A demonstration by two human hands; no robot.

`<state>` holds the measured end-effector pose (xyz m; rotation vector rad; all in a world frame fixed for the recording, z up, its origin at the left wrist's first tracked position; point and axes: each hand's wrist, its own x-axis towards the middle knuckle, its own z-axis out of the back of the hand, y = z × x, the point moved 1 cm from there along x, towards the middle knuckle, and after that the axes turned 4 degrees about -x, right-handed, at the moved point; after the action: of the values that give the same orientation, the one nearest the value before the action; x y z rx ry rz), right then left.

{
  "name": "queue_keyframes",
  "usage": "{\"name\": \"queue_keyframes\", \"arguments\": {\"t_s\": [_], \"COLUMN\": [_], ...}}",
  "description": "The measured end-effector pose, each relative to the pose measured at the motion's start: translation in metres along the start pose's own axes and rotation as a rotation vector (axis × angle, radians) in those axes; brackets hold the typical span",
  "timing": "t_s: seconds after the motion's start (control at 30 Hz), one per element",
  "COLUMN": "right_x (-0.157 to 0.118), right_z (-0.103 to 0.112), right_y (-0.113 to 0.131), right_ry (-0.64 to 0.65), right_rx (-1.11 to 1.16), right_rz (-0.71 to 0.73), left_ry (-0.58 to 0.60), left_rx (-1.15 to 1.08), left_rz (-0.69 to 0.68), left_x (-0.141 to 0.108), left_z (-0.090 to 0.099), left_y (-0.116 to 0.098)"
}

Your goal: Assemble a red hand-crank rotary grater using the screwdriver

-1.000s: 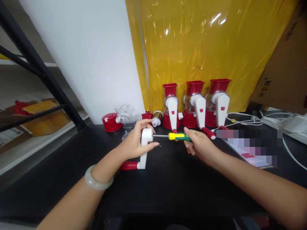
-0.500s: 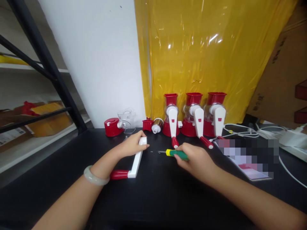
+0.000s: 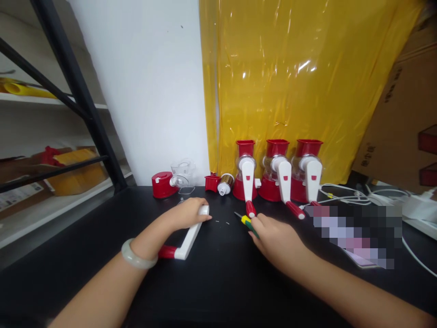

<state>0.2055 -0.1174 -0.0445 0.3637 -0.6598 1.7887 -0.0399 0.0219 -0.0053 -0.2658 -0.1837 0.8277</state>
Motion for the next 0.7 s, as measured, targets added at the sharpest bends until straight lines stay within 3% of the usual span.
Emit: {"name": "queue_keyframes", "arguments": {"t_s": [0.13,0.37,0.47,0.57,0.63,0.7], "right_x": [-0.001,0.001,0.002,0.003,0.004,0.005], "right_z": [-0.005,-0.003,-0.002,-0.001,0.001,0.003], "right_y": [0.001,-0.005,-0.009,-0.013,-0.015,-0.015], "right_ry": [0.133,0.303,0.356,0.383,0.381,0.375], "right_rx": [-0.07,-0.104,-0.124,-0.145,-0.158,-0.171], "right_rz": [-0.119,-0.152,-0.191,-0.216,-0.235,-0.256], "left_ry": [0.045,0.006,-0.215,-0.537,-0.569,-0.512], "left_rx": [0.028,-0.04,-0.144,-0.005,0.176,0.303], "left_rz": [-0.04,0.052,0.071,0.084,0.065,0.07], "left_x": [0.001,-0.002,-0.005,-0.001,0.009,0.023], "left_z": [0.001,0.007,0.028,0.062,0.081,0.092], "left_y": [0.007,0.013,0.021,0.039,0.054,0.071]}}
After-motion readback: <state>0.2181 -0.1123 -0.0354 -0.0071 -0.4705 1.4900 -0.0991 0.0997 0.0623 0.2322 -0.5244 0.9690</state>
